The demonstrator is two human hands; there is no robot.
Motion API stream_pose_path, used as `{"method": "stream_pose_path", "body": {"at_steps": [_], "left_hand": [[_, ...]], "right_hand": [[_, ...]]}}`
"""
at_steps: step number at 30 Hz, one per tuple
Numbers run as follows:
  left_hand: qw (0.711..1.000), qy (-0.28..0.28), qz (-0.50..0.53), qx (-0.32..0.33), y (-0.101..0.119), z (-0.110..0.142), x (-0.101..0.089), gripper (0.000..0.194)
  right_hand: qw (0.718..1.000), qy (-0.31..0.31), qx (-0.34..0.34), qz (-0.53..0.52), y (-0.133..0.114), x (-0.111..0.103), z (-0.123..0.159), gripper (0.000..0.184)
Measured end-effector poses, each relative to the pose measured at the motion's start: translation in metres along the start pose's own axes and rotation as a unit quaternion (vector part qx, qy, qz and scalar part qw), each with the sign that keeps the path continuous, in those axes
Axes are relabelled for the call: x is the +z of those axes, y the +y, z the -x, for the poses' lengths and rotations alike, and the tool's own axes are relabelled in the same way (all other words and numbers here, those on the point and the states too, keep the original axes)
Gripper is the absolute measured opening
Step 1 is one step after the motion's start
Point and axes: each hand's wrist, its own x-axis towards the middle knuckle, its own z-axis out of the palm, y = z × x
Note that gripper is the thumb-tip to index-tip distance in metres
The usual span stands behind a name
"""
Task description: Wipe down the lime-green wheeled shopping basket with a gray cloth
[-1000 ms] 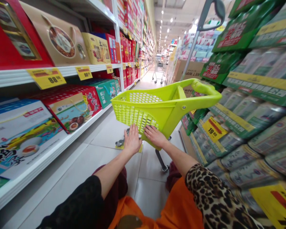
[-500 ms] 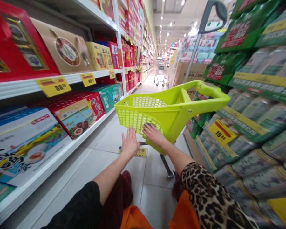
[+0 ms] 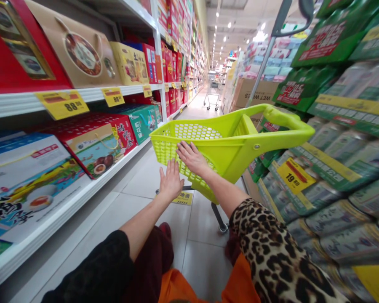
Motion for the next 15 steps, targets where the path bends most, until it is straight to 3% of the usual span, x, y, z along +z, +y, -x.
{"method": "stream_pose_path", "body": {"at_steps": [6, 9, 12, 15], "left_hand": [[1.0, 0.01, -0.011, -0.01, -0.02, 0.004, 0.007, 0.07], [1.0, 0.001, -0.011, -0.021, -0.029, 0.005, 0.008, 0.07], [1.0, 0.001, -0.012, -0.026, -0.036, 0.003, 0.007, 0.069], [0.999, 0.005, -0.008, -0.039, -0.042, -0.001, 0.007, 0.068]], "right_hand": [[0.999, -0.043, -0.032, -0.006, -0.027, 0.043, 0.034, 0.041], [0.997, -0.057, -0.056, -0.007, -0.038, 0.054, 0.041, 0.039], [0.996, -0.036, -0.076, -0.005, -0.04, 0.046, 0.024, 0.038], [0.999, 0.02, -0.048, -0.003, -0.031, 0.026, -0.015, 0.041]]}}
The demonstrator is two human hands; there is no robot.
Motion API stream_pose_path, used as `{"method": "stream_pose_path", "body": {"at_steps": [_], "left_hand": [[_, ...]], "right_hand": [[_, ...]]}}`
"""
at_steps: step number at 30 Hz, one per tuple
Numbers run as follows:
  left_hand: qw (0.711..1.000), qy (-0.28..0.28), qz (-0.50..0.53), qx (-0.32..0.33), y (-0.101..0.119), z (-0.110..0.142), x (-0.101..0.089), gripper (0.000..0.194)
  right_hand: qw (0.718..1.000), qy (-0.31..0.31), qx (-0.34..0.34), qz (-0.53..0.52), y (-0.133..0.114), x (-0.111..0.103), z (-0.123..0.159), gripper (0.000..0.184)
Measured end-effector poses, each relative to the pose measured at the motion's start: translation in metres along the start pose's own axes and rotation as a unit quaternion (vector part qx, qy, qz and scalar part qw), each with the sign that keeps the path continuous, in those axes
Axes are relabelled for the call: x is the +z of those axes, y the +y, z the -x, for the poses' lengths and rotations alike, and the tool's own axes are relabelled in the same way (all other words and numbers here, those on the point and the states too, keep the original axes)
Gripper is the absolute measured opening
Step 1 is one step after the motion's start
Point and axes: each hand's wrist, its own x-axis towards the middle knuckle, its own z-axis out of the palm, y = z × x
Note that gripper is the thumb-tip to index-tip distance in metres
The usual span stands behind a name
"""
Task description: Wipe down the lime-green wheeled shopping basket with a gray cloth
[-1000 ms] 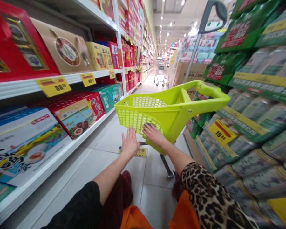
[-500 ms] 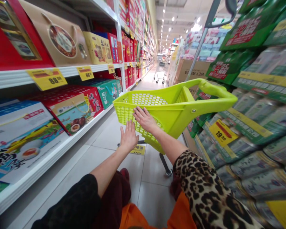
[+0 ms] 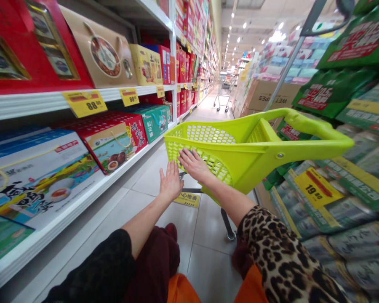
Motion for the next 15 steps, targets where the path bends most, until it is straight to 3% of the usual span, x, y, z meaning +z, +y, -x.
{"method": "stream_pose_path", "body": {"at_steps": [3, 6, 9, 15], "left_hand": [[1.0, -0.003, 0.009, -0.015, -0.003, -0.005, 0.001, 0.067], [1.0, 0.001, 0.013, -0.017, -0.003, -0.011, -0.001, 0.068], [1.0, 0.01, 0.013, -0.015, -0.006, -0.013, 0.0, 0.068], [1.0, -0.006, 0.007, -0.02, -0.02, -0.008, 0.008, 0.069]], "right_hand": [[0.999, 0.024, 0.03, -0.003, 0.018, -0.014, -0.037, 0.044], [1.0, 0.005, 0.016, -0.018, 0.026, -0.009, -0.048, 0.042], [0.999, -0.019, -0.007, -0.027, 0.016, 0.012, -0.033, 0.041], [0.997, -0.065, -0.035, -0.039, -0.026, 0.056, 0.022, 0.034]]}}
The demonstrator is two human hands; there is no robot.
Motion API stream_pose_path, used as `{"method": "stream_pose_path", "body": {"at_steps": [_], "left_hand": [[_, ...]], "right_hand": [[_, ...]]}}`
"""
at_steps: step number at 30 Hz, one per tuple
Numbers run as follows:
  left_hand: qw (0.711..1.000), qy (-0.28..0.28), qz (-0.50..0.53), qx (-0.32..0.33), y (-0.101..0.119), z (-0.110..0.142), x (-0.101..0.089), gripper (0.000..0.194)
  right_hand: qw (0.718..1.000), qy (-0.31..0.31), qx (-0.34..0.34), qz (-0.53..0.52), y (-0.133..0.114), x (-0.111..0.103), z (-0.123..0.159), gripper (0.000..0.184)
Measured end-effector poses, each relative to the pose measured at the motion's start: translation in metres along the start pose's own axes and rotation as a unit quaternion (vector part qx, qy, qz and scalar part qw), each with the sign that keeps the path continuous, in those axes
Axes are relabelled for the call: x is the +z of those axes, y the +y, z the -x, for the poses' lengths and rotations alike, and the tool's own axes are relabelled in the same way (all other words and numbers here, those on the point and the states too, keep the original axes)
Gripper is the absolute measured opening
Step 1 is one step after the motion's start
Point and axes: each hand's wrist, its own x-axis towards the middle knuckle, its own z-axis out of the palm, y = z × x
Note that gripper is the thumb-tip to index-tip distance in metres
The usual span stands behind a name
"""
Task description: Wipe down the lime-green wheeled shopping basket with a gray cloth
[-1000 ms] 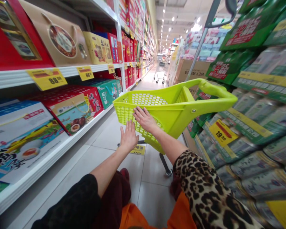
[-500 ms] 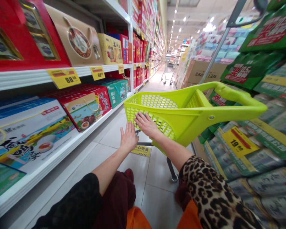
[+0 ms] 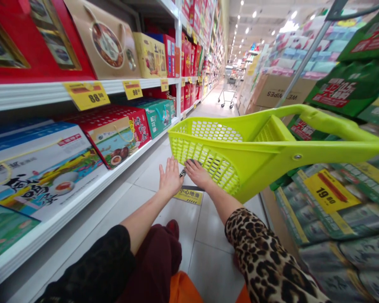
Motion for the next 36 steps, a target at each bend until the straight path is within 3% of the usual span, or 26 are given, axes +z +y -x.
{"method": "stream_pose_path", "body": {"at_steps": [3, 9, 12, 19, 22, 24, 27, 29, 31, 33, 36], "left_hand": [[1.0, -0.005, -0.001, -0.006, -0.007, 0.0, 0.004, 0.069], [1.0, -0.003, 0.002, -0.029, -0.012, -0.004, 0.007, 0.069], [0.999, -0.007, -0.005, -0.031, -0.015, -0.003, 0.008, 0.07], [0.999, -0.006, -0.029, -0.038, -0.036, 0.002, 0.019, 0.07], [0.999, -0.012, -0.034, -0.038, -0.04, 0.003, 0.021, 0.069], [0.999, -0.01, -0.034, -0.038, -0.041, 0.0, 0.019, 0.069], [0.998, -0.004, -0.032, -0.05, -0.041, -0.008, 0.012, 0.07], [0.998, 0.0, -0.034, -0.057, -0.04, -0.013, 0.005, 0.069], [0.998, 0.005, -0.04, -0.056, -0.039, -0.017, -0.004, 0.069], [0.998, 0.011, -0.047, -0.049, -0.039, -0.019, -0.015, 0.07], [0.997, 0.018, -0.059, -0.038, -0.04, -0.021, -0.031, 0.071]], "right_hand": [[1.0, 0.003, -0.01, 0.003, -0.003, -0.002, -0.007, 0.034], [0.995, 0.087, 0.046, 0.004, 0.027, -0.048, -0.088, 0.045], [0.996, 0.076, 0.041, -0.009, 0.033, -0.048, -0.108, 0.044], [0.999, -0.001, 0.003, -0.038, -0.002, 0.012, -0.074, 0.035], [0.997, -0.057, -0.001, -0.052, -0.017, 0.024, -0.062, 0.031], [0.996, -0.062, -0.007, -0.061, -0.018, 0.016, -0.069, 0.03], [0.998, 0.007, -0.005, -0.062, -0.004, -0.014, -0.099, 0.035], [0.996, 0.053, 0.041, -0.056, 0.011, -0.034, -0.122, 0.04], [0.994, 0.062, 0.069, -0.055, 0.022, -0.046, -0.136, 0.041], [0.995, 0.043, 0.066, -0.061, 0.024, -0.046, -0.135, 0.039], [0.997, 0.002, 0.047, -0.063, 0.011, -0.032, -0.111, 0.034]]}}
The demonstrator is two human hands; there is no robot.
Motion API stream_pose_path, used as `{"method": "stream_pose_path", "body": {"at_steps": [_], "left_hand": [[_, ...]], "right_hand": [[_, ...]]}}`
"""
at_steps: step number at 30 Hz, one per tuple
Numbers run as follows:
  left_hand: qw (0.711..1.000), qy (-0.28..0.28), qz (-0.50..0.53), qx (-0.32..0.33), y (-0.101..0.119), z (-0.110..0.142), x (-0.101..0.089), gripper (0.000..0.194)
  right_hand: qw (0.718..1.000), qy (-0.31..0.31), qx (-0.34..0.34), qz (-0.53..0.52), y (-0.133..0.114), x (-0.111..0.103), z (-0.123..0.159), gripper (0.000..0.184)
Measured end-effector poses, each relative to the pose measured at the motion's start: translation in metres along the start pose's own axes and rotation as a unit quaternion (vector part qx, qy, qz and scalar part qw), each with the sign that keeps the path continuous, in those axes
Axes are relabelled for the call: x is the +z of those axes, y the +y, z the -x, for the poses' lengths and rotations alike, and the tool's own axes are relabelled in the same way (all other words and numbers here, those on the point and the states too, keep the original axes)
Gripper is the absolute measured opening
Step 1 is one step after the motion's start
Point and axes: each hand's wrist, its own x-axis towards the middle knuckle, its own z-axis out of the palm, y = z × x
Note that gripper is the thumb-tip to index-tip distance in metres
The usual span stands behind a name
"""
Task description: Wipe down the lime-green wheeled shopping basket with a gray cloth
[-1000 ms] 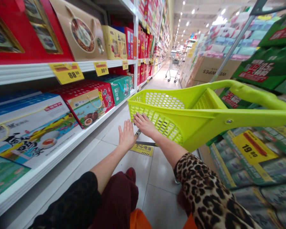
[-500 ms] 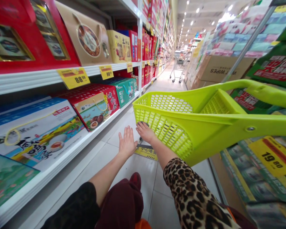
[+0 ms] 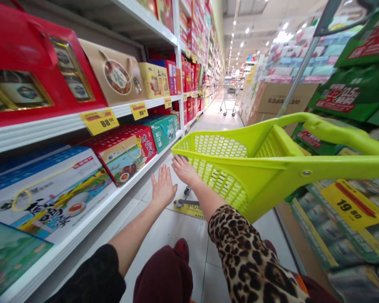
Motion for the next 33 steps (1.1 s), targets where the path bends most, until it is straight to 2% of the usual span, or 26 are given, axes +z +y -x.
{"method": "stream_pose_path", "body": {"at_steps": [2, 4, 6, 9, 11, 13, 15, 18, 21, 24, 26, 29, 33], "left_hand": [[1.0, 0.007, -0.008, 0.002, -0.002, -0.003, -0.01, 0.07], [1.0, 0.017, -0.013, 0.007, -0.002, -0.008, -0.019, 0.07], [0.999, 0.028, -0.014, 0.017, 0.003, -0.016, -0.027, 0.069], [0.998, 0.048, -0.011, 0.046, 0.022, -0.033, -0.04, 0.068], [0.996, 0.057, -0.005, 0.075, 0.042, -0.044, -0.049, 0.067], [0.992, 0.04, 0.003, 0.118, 0.062, -0.054, -0.059, 0.065], [0.988, -0.009, 0.011, 0.156, 0.078, -0.062, -0.068, 0.065], [0.98, -0.069, 0.023, 0.184, 0.088, -0.069, -0.077, 0.065], [0.976, -0.057, 0.031, 0.208, 0.091, -0.066, -0.078, 0.062], [0.978, -0.024, 0.037, 0.203, 0.1, -0.053, -0.074, 0.06], [0.98, 0.0, 0.039, 0.195, 0.109, -0.041, -0.072, 0.059], [0.98, 0.02, 0.044, 0.195, 0.124, -0.022, -0.075, 0.057], [0.98, 0.001, 0.037, 0.198, 0.136, -0.004, -0.083, 0.059]], "right_hand": [[1.0, -0.027, -0.005, 0.001, -0.006, 0.006, 0.02, 0.032], [1.0, -0.028, -0.006, 0.0, -0.006, -0.002, 0.034, 0.033], [1.0, 0.011, 0.016, 0.004, 0.001, -0.024, 0.04, 0.037], [0.993, 0.069, 0.094, 0.026, 0.018, -0.068, 0.041, 0.044], [0.987, 0.049, 0.15, 0.044, 0.028, -0.092, 0.046, 0.044], [0.981, 0.003, 0.183, 0.062, 0.036, -0.106, 0.058, 0.042], [0.976, -0.029, 0.198, 0.084, 0.043, -0.115, 0.079, 0.042], [0.968, -0.04, 0.219, 0.12, 0.058, -0.132, 0.117, 0.042], [0.955, -0.048, 0.253, 0.145, 0.083, -0.16, 0.156, 0.041], [0.941, -0.051, 0.296, 0.158, 0.108, -0.183, 0.188, 0.039], [0.933, -0.047, 0.319, 0.158, 0.12, -0.189, 0.203, 0.039], [0.931, -0.03, 0.338, 0.133, 0.131, -0.183, 0.217, 0.042], [0.936, 0.01, 0.345, 0.076, 0.145, -0.172, 0.227, 0.043]]}}
